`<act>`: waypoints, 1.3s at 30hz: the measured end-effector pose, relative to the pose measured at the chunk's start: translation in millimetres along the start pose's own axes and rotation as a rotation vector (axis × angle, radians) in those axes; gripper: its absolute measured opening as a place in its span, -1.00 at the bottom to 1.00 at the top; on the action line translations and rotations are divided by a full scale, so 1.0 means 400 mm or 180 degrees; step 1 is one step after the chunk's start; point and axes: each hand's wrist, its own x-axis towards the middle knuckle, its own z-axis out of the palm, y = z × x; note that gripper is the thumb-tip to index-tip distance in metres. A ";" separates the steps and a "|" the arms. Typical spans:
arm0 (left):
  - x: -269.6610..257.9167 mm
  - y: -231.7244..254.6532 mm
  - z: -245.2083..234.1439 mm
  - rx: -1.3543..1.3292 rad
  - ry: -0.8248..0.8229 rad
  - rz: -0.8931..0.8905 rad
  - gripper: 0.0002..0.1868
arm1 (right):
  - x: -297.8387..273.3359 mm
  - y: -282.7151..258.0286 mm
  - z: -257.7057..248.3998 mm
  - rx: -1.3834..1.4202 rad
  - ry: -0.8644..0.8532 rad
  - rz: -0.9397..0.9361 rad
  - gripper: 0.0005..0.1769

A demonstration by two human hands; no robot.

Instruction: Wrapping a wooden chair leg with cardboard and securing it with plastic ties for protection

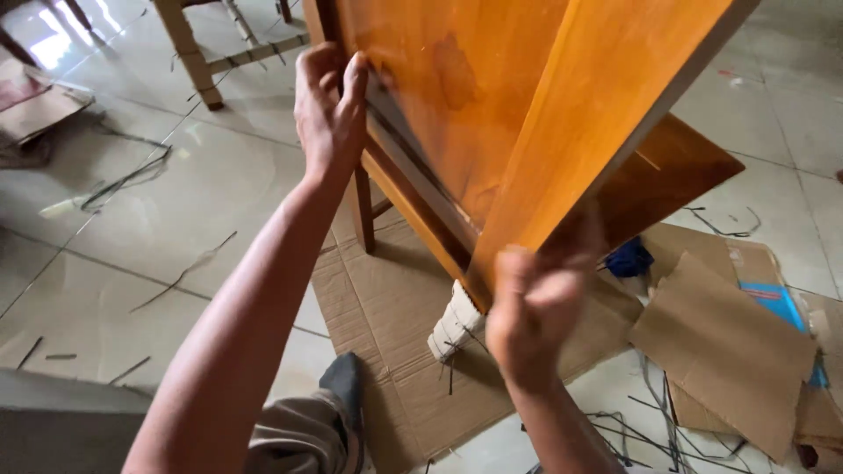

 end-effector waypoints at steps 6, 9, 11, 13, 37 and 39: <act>0.042 -0.102 0.072 0.0055 0.0589 -0.0384 -0.41 | 0.014 0.025 0.049 0.0001 -0.0168 0.0293 -0.69; 0.070 -0.137 0.081 0.0026 0.1016 -0.0625 -0.34 | -0.028 0.081 0.061 -0.0155 -0.0101 0.0646 -0.72; 0.078 -0.156 0.068 -0.0099 0.0618 -0.1080 -0.14 | -0.056 0.128 0.067 0.0135 -0.0022 0.0730 -0.59; 0.087 -0.179 0.070 -0.0451 0.0217 -0.1208 -0.25 | -0.088 0.177 0.073 0.0082 0.0094 0.0690 -0.66; 0.073 -0.296 0.044 -0.0661 -0.0732 -0.0937 -0.57 | -0.086 0.226 0.027 -0.0262 0.0125 0.0092 -0.73; 0.059 -0.285 0.024 -0.0632 -0.0731 -0.0880 -0.57 | -0.073 0.226 0.016 -0.0277 0.0066 0.0098 -0.74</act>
